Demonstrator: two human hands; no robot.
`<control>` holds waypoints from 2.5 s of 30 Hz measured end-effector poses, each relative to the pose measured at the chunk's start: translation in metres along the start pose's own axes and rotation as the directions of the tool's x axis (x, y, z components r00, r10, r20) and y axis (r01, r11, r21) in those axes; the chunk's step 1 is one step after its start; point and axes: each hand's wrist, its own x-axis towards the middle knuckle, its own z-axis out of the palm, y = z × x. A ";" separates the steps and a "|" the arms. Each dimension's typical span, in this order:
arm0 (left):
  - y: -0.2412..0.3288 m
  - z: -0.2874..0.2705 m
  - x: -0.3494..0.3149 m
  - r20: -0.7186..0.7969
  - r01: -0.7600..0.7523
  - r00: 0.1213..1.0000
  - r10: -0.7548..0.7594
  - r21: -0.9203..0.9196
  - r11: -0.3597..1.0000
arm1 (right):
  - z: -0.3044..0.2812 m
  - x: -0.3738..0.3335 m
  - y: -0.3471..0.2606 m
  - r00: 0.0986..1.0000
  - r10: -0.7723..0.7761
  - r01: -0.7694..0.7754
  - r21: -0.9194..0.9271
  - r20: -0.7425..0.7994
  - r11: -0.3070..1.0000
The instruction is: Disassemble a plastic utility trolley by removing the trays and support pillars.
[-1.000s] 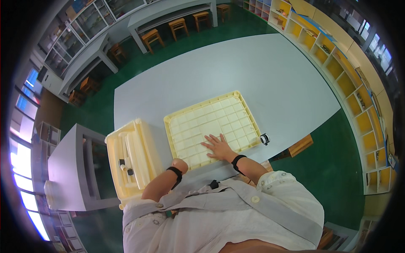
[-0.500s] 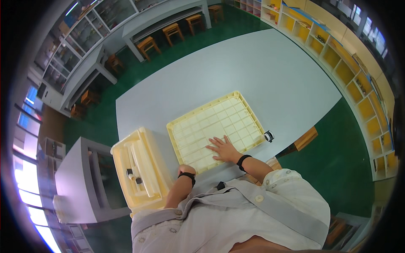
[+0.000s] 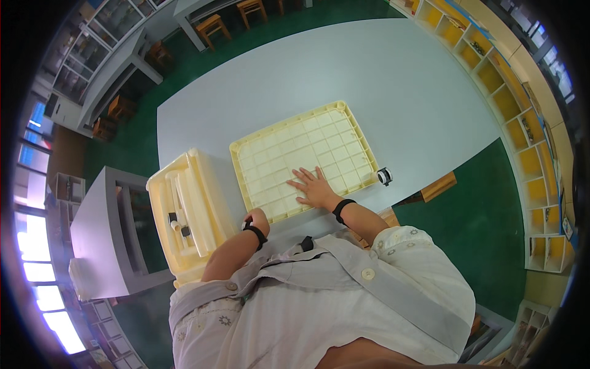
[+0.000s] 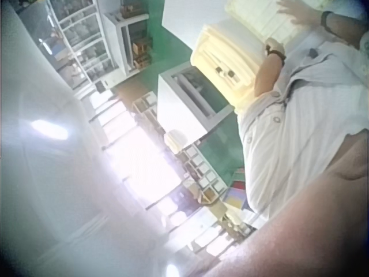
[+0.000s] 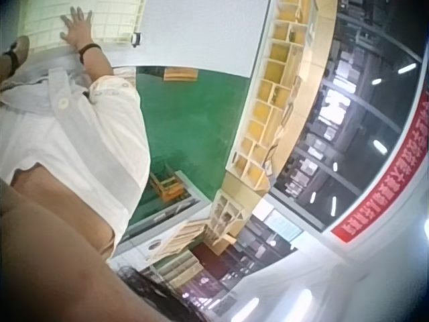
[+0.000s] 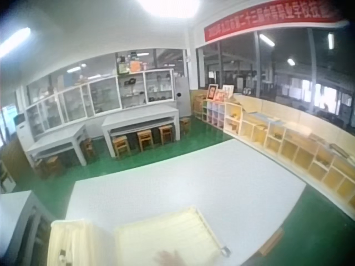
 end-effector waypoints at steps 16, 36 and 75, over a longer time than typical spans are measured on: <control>-0.216 -0.011 -0.044 -0.378 -0.292 0.836 -0.398 -0.920 0.261 | -0.007 0.004 -0.011 1.000 0.010 -0.010 0.017 0.018 1.000; -0.039 -0.032 -0.070 -0.858 -0.702 0.494 -0.138 -0.488 0.519 | -0.041 0.014 -0.009 0.965 -0.031 -0.016 0.178 0.259 0.984; 0.005 -0.021 -0.029 -0.878 -0.686 0.397 -0.267 -0.478 0.549 | -0.130 -0.087 0.154 0.403 0.382 -0.896 0.443 0.832 -0.020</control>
